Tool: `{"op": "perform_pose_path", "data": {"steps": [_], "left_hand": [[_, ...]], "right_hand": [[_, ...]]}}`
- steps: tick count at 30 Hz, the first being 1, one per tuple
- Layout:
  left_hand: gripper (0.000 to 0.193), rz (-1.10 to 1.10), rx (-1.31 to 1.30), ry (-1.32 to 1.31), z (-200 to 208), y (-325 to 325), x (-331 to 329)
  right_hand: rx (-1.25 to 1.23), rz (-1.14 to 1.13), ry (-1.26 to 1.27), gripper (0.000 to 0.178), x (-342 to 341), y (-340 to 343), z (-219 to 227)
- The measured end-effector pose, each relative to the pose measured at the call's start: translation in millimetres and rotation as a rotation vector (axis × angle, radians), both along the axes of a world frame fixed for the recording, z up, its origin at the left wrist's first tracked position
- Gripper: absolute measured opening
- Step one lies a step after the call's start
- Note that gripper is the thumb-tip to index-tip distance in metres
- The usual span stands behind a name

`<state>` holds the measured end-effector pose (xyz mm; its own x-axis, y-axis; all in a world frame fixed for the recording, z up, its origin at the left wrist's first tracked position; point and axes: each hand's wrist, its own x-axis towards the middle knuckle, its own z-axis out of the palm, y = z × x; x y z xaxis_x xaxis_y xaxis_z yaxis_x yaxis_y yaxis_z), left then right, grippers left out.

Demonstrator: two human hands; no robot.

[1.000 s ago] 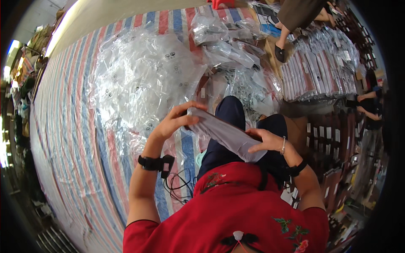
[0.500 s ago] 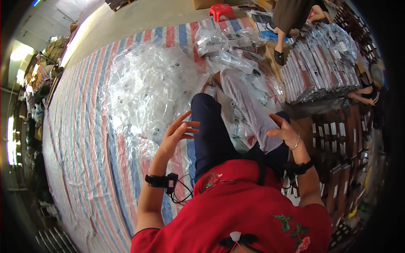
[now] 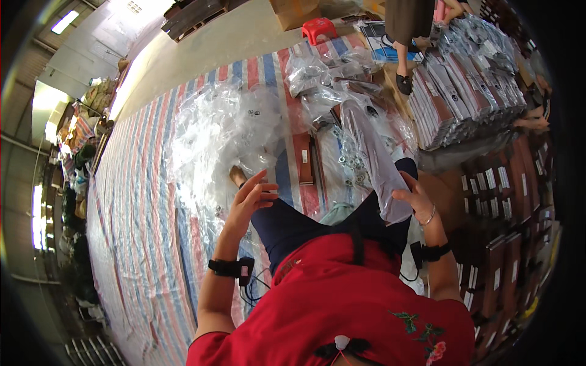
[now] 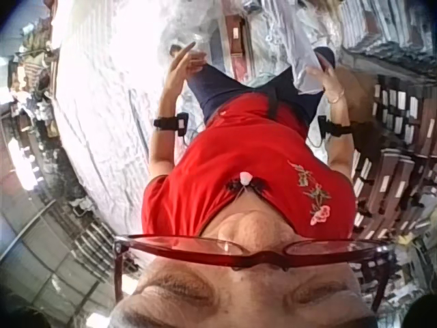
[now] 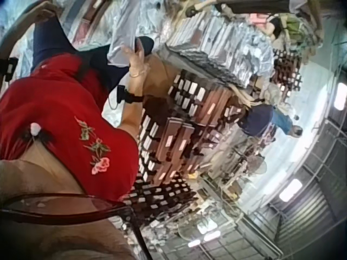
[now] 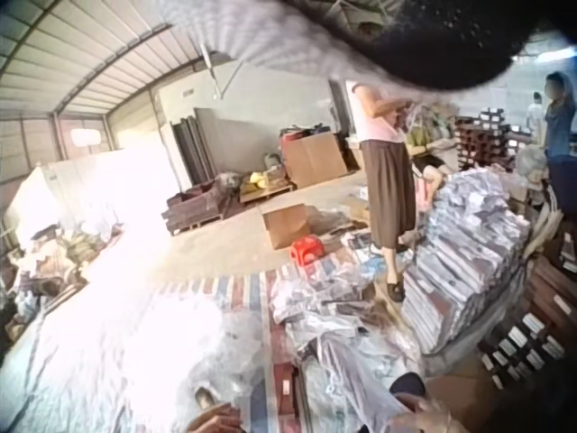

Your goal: The person is placing wooden furniture boards into plastic bags.

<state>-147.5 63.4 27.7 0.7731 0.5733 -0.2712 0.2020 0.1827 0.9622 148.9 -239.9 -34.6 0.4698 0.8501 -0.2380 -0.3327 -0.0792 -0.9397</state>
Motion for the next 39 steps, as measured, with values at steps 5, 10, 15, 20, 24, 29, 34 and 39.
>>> {"op": "perform_pose_path", "data": {"steps": [5, 10, 15, 20, 24, 29, 34, 39], "left_hand": [[0.047, -0.021, 0.005, 0.107, -10, -6, 17], [0.053, -0.205, -0.117, 0.023, -14, -37, 49], [0.076, -0.325, -0.378, -0.225, -41, -60, 96], [0.091, -0.530, -0.615, -0.582, -33, -73, 134], [0.087, -0.454, -0.827, -0.509, -60, -81, 136], [0.070, -0.318, -0.660, -0.412, -54, -78, 148], [0.051, -0.144, -0.670, -0.339, -66, -85, 161], [0.048, -0.028, -0.543, -0.377, -68, -92, 154]], "right_hand": [[-0.031, -0.027, 0.044, 0.059, -7, -1, 4], [0.004, 0.042, 0.140, 0.058, -15, 10, -5], [0.197, 0.288, 0.483, 0.060, -31, 20, -12], [0.476, 0.570, 0.918, 0.078, -72, 43, -24], [0.376, 0.499, 0.871, 0.072, -75, 46, -8], [0.129, 0.271, 0.870, 0.051, -66, 46, 7], [0.018, 0.179, 0.305, 0.062, -62, 47, -11], [-0.112, 0.123, 0.191, 0.061, -68, 47, 1]]}}
